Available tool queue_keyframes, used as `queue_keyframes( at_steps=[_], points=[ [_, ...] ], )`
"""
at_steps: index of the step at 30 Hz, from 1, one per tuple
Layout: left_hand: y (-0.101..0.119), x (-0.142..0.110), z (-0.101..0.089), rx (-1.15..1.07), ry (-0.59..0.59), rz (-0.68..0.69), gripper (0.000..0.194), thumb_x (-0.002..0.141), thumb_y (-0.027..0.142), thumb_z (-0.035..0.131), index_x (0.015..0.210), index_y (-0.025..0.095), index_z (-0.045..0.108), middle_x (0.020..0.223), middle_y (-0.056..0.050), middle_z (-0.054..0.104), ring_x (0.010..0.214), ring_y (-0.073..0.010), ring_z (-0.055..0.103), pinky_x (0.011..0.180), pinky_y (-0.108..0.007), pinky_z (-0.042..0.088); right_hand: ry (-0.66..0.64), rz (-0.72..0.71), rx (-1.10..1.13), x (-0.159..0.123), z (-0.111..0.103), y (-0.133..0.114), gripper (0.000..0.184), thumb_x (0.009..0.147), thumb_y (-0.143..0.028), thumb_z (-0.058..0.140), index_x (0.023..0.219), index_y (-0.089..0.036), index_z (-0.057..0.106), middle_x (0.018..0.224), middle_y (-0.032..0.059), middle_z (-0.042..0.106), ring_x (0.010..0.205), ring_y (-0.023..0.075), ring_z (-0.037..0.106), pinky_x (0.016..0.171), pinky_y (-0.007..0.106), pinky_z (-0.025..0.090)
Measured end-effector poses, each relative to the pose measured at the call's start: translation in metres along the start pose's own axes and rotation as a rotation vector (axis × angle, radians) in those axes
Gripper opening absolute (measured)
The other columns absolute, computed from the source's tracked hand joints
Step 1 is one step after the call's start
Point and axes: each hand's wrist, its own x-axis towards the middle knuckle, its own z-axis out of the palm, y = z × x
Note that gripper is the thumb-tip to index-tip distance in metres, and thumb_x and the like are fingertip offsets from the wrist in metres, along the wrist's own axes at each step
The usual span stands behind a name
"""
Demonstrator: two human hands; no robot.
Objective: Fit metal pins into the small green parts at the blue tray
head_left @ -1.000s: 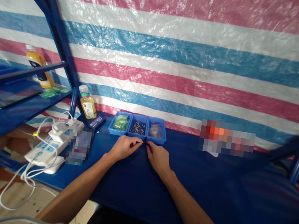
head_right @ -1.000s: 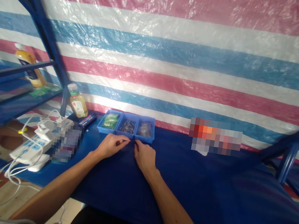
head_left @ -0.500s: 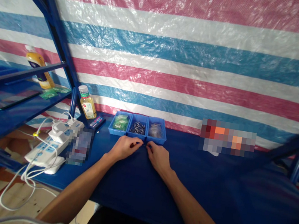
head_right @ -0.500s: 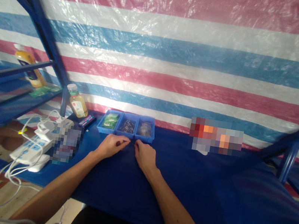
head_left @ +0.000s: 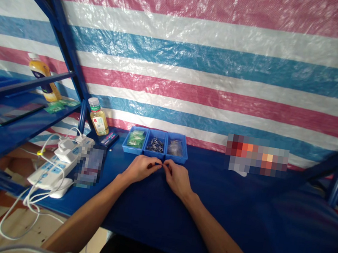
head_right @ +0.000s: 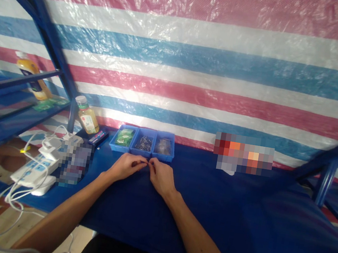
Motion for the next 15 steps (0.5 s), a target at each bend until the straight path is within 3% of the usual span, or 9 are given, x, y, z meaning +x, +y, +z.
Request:
queue_keyframes(
  at_steps=[10, 15],
  points=[
    [0.0015, 0.0002, -0.0016, 0.029, 0.003, -0.014, 0.022, 0.100, 0.035, 0.059, 0.103, 0.021, 0.076, 0.078, 0.000, 0.071, 0.065, -0.0124, 0.059, 0.063, -0.022, 0.038, 0.031, -0.072, 0.103, -0.0014, 0.0016, 0.0007, 0.017, 0.104, -0.031, 0.052, 0.100, -0.024, 0.067, 0.070, -0.0015, 0.067, 0.062, 0.0167, 0.063, 0.063, 0.028, 0.037],
    [0.0026, 0.0008, -0.0037, 0.008, 0.043, -0.065, 0.023, 0.103, 0.035, 0.054, 0.100, 0.021, 0.073, 0.071, 0.002, 0.068, 0.062, -0.0123, 0.058, 0.063, -0.022, 0.038, 0.085, -0.050, 0.159, 0.0001, 0.0045, 0.0031, 0.019, 0.103, -0.034, 0.054, 0.115, -0.023, 0.063, 0.073, -0.0016, 0.065, 0.064, 0.0175, 0.063, 0.063, 0.027, 0.041]
  ],
)
